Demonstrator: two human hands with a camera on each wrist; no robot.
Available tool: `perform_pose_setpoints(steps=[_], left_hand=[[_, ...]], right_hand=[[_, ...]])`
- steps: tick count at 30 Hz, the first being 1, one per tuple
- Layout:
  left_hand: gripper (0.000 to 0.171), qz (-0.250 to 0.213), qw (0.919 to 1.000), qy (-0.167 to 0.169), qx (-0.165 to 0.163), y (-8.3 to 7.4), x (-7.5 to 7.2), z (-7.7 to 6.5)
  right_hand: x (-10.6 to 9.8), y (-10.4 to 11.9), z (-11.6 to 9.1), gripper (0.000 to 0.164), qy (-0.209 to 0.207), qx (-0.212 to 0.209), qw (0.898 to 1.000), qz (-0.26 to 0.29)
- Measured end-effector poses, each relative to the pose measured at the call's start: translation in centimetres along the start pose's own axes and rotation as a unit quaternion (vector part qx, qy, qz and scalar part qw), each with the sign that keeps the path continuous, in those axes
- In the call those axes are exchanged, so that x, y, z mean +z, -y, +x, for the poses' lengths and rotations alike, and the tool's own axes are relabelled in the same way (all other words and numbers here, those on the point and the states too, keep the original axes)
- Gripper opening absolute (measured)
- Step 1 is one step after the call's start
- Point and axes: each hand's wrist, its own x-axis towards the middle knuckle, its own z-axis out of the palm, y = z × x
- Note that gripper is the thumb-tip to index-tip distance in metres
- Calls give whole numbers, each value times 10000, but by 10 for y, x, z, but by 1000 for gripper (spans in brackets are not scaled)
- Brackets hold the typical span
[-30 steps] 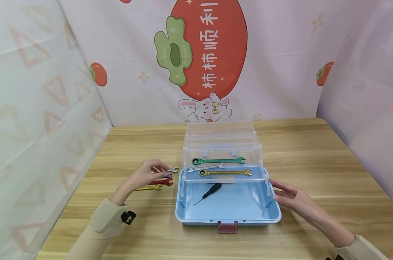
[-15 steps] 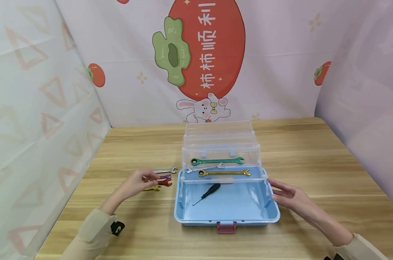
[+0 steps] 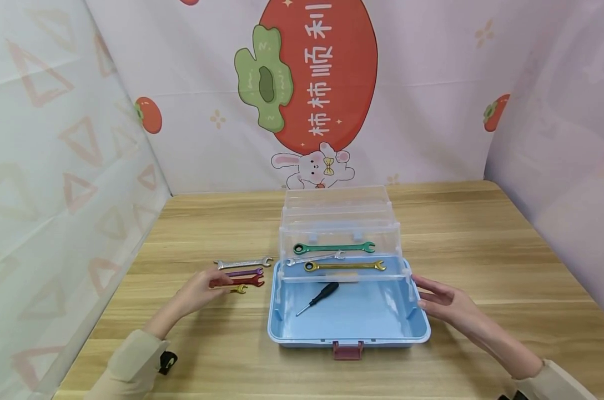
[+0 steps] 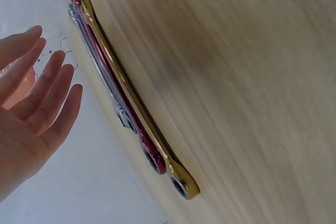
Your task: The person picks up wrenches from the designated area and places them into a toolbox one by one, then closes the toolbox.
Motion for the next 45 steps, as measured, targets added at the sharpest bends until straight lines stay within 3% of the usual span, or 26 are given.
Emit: perform_pose_setpoints(steps=[10, 23, 45], left_hand=[[13, 422, 9989, 169, 63, 10, 0, -2], [12, 721, 9972, 154, 106, 24, 6, 0], [15, 431, 9975, 553, 113, 36, 8, 5]], right_hand=[[0, -1, 0, 61, 1, 32, 10000, 25], [0, 0, 1, 62, -14, 51, 10000, 48], [1, 1, -1, 61, -14, 41, 10000, -38]])
